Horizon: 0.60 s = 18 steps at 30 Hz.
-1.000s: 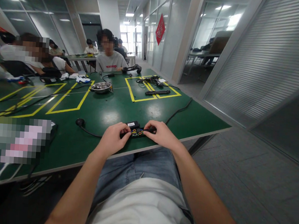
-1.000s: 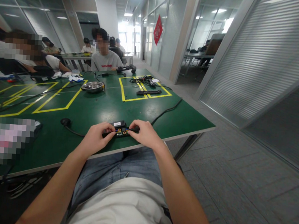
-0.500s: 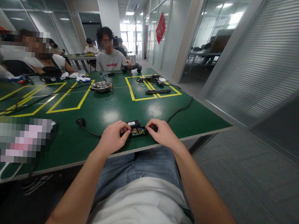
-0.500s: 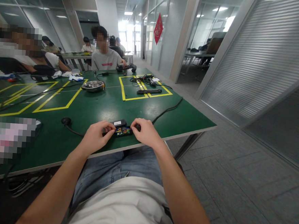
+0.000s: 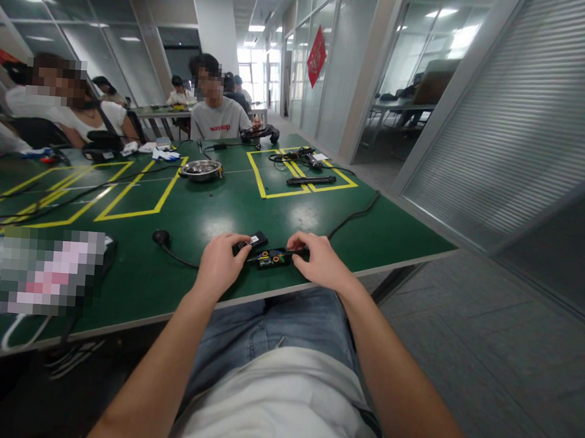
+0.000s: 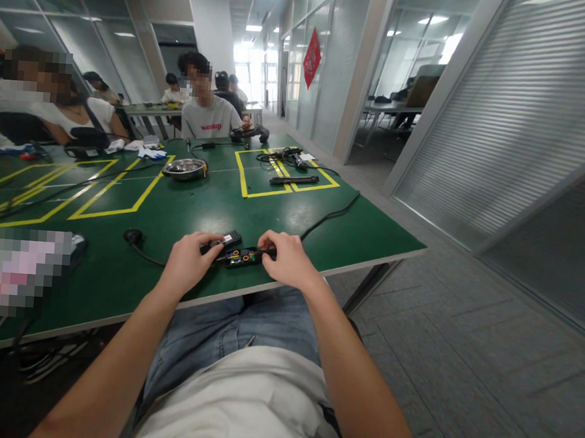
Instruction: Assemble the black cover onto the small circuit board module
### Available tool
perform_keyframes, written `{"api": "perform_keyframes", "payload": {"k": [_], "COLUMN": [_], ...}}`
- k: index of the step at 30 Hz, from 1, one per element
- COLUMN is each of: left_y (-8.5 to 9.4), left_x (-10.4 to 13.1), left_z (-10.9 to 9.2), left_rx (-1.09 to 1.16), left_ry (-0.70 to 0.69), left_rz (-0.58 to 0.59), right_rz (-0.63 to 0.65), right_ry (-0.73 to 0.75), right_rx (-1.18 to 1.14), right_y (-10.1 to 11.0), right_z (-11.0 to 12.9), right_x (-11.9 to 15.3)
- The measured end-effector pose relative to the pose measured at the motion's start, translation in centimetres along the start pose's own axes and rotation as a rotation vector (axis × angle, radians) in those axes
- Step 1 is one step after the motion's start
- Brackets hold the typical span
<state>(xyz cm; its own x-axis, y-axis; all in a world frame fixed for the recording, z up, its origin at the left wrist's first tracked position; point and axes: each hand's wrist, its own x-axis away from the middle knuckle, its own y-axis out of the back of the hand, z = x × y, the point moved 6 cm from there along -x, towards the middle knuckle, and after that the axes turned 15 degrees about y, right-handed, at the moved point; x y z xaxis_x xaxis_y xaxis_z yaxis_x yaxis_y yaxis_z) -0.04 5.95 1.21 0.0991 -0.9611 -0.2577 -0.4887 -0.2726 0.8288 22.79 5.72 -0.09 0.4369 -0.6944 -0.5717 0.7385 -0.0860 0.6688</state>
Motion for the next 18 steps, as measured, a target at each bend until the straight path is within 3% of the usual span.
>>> {"api": "perform_keyframes", "payload": {"k": [4,8,12,18], "left_y": [0.8,0.7,0.2,-0.1], "left_x": [1.2,2.3,2.5,2.3], "left_z": [-1.4,-2.3,-2.2,-2.1], "left_rx": [0.095,0.159,0.154,0.159], "left_ry": [-0.218,-0.395,-0.428,-0.410], "left_rz": [-0.039,0.094,0.173,0.195], "right_rz": [-0.030,-0.046,-0.044,-0.041], "right_ry": [0.023,0.019,0.015,0.009], "right_rx": [-0.070,-0.109,-0.111,-0.111], "right_y": [-0.1,-0.2,-0.2,-0.2], "right_z": [-0.2,-0.4,-0.3,-0.2], "right_x": [0.0,0.1,0.1,0.1]}}
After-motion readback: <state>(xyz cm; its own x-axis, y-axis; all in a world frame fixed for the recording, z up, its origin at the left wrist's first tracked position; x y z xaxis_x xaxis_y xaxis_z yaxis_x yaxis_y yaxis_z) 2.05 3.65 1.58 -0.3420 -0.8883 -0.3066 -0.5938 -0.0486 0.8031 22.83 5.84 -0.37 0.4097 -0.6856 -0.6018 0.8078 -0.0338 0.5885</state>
